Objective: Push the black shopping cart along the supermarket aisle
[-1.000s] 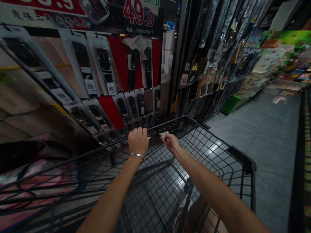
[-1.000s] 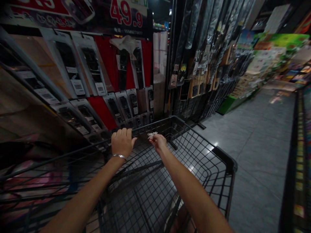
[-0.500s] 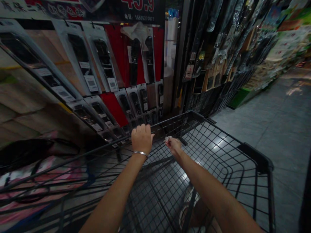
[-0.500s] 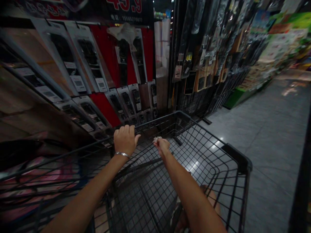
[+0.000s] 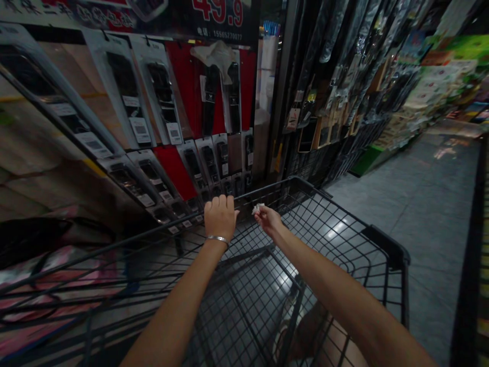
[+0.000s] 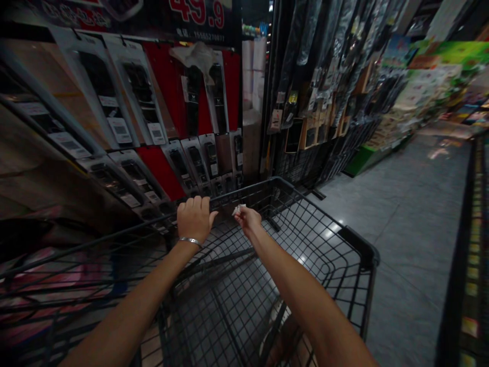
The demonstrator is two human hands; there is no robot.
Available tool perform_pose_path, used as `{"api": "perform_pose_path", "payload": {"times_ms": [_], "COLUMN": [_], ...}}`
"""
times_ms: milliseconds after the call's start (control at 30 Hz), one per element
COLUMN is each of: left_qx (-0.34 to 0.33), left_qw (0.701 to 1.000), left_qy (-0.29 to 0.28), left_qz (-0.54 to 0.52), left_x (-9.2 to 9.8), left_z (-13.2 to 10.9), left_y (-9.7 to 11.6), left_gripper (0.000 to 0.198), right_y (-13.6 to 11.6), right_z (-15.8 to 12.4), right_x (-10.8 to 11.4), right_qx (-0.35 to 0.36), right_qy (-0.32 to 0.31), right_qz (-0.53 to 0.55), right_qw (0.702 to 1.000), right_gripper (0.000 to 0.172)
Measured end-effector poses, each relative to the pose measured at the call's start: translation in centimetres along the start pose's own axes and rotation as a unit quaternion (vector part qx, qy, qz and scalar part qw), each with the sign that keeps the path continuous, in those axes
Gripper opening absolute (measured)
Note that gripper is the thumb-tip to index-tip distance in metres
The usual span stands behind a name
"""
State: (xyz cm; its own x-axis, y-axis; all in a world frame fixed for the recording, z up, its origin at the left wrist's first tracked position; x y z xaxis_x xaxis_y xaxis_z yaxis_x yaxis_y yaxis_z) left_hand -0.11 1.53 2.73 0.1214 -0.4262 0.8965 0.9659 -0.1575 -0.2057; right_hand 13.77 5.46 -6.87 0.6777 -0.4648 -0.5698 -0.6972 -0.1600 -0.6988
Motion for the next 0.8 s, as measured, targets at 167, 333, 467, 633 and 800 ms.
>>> {"api": "perform_pose_path", "payload": {"times_ms": [167,333,467,633,800], "left_qx": [0.002,0.004,0.004,0.001,-0.001], "left_qw": [1.000,1.000,1.000,1.000,1.000], "left_qy": [-0.001,-0.002,0.000,0.003,0.004], "left_qz": [-0.007,-0.005,-0.002,-0.005,-0.011], "left_x": [0.0,0.1,0.1,-0.2,-0.3], "left_z": [0.1,0.0,0.0,-0.2,-0.2], "left_y": [0.0,0.0,0.0,-0.2,-0.3], "left_gripper": [0.029,0.029,0.029,0.029,0.030], "right_y": [-2.2,-2.1,-0.1,2.4,3.1], "right_z": [-1.7,-2.4,-2.7,-2.4,-1.5], "right_x": [-2.3,-2.1,-1.0,-0.3,0.2], "right_qx": [-0.054,-0.043,-0.036,-0.037,-0.014], "right_qy": [0.039,0.025,0.028,0.051,0.025], "right_qz": [0.044,0.009,-0.027,-0.045,-0.055], "right_qw": [0.997,0.999,0.999,0.997,0.998], "right_gripper": [0.021,0.021,0.020,0.018,0.017]}}
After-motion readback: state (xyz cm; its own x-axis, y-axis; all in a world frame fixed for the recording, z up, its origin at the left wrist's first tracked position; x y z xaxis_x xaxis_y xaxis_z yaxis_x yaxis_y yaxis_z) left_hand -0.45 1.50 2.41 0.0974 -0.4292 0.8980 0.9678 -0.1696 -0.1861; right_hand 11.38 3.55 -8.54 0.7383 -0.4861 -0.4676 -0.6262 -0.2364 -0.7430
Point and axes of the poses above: each hand's wrist, its own z-axis towards the middle knuckle, its own x-axis out of the back of the hand, y = z × x, the point moved 2 cm from there along z, towards the middle knuckle, and after that the axes turned 4 degrees about z, right-handed, at the moved point
